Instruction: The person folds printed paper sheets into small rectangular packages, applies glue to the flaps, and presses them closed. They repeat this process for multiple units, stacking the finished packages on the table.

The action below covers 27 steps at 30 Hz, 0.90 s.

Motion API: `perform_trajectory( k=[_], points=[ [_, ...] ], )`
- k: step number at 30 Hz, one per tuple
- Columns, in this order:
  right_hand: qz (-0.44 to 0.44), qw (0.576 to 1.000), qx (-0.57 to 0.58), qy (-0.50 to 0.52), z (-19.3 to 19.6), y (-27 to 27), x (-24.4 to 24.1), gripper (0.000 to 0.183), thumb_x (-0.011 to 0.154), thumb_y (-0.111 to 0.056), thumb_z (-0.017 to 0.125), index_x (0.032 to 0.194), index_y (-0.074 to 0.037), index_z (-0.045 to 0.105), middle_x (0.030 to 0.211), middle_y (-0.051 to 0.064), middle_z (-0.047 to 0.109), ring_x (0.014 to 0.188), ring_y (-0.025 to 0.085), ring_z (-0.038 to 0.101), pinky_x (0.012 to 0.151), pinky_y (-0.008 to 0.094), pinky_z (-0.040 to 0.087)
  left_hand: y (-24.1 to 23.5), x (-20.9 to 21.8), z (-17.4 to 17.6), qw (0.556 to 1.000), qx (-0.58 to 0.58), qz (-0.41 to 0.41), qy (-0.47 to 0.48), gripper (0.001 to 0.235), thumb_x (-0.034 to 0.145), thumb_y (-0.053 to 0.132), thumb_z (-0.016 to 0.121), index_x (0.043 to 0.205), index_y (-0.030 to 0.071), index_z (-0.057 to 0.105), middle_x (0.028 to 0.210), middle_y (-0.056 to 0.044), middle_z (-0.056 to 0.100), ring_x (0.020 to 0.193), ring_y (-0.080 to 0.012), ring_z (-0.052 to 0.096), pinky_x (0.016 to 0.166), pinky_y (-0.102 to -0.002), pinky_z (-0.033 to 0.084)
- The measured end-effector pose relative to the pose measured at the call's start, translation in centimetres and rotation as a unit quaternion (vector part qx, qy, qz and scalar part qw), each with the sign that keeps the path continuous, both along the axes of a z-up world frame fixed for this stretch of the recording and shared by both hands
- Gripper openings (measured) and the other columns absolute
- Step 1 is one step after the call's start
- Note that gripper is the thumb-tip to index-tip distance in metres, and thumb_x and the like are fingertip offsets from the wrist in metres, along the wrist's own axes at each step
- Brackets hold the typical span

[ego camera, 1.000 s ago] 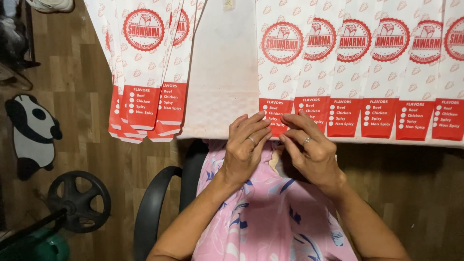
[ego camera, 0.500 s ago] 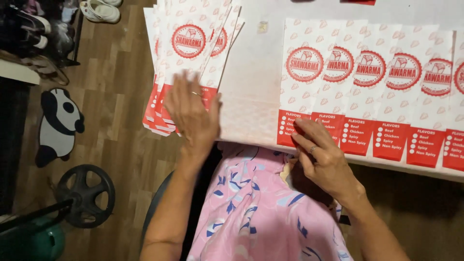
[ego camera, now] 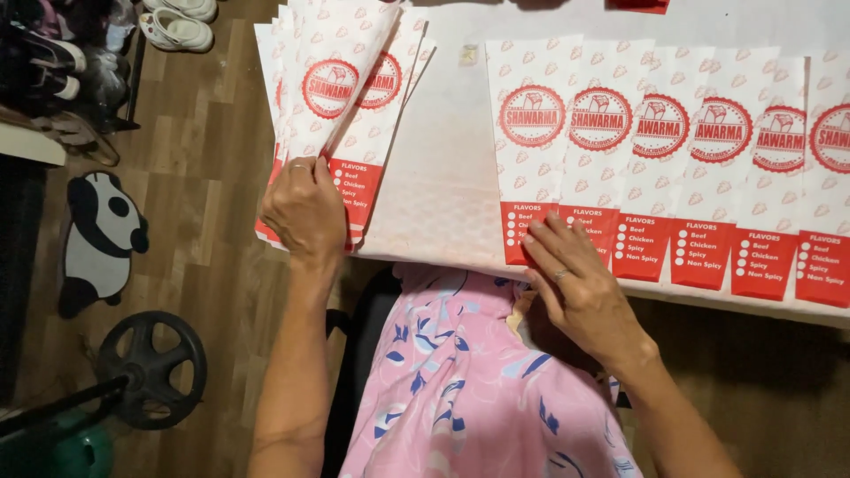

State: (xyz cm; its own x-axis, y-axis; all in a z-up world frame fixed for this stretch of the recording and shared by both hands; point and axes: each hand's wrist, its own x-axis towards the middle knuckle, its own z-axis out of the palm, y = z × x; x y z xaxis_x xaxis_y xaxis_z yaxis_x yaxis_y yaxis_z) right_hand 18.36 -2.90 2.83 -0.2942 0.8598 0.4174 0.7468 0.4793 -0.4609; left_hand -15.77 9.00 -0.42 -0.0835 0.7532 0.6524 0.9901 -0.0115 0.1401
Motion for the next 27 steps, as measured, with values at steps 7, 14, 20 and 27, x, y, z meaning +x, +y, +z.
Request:
perform_trajectory(
  k=[7,14,20,27],
  points=[
    [-0.006,1.000,0.001,-0.029,-1.3,-0.3,0.3,0.038,0.096,-0.020,0.071,0.133,-0.012,0.070,0.142,0.009,0.067,0.139,0.030,0.056,0.122,0.044,0.037,-0.6,1.4,1.4,0.998,0.060,-0.001,-0.015,0.023,0.081,0.015,0.086,0.080,0.019,0.064,0.070,0.005,0.059,0.065,-0.0199,0.064,0.063,-0.033,0.050],
    [-0.006,1.000,0.006,-0.028,-0.7,-0.3,0.4,0.035,0.095,-0.018,0.073,0.128,-0.005,0.072,0.134,0.014,0.070,0.134,0.035,0.060,0.121,0.047,0.040,-4.3,11.3,3.3,0.982,-0.020,-0.184,-0.025,0.009,0.089,0.012,0.073,0.086,0.003,0.074,0.087,-0.020,0.067,0.088,-0.0411,0.063,0.079,-0.049,0.047],
    [-0.011,0.999,-0.007,-0.035,-0.6,-0.5,0.5,0.037,0.095,-0.018,0.073,0.131,-0.007,0.071,0.137,0.014,0.069,0.136,0.034,0.059,0.122,0.049,0.038,-4.1,11.6,3.2,0.889,-0.243,-0.363,-0.139,0.032,0.098,0.018,0.065,0.122,-0.002,0.071,0.138,-0.026,0.062,0.138,-0.0504,0.046,0.112,-0.069,0.027],
    [-0.001,1.000,-0.001,-0.022,-0.4,-0.4,0.3,0.037,0.095,-0.012,0.072,0.131,-0.003,0.069,0.138,0.017,0.067,0.135,0.039,0.058,0.119,0.050,0.042,-3.6,12.4,-1.4,0.917,-0.164,-0.362,-0.012,0.049,0.108,0.044,0.046,0.151,0.022,0.052,0.159,-0.011,0.046,0.152,-0.0370,0.034,0.123,-0.060,0.026]
  ],
)
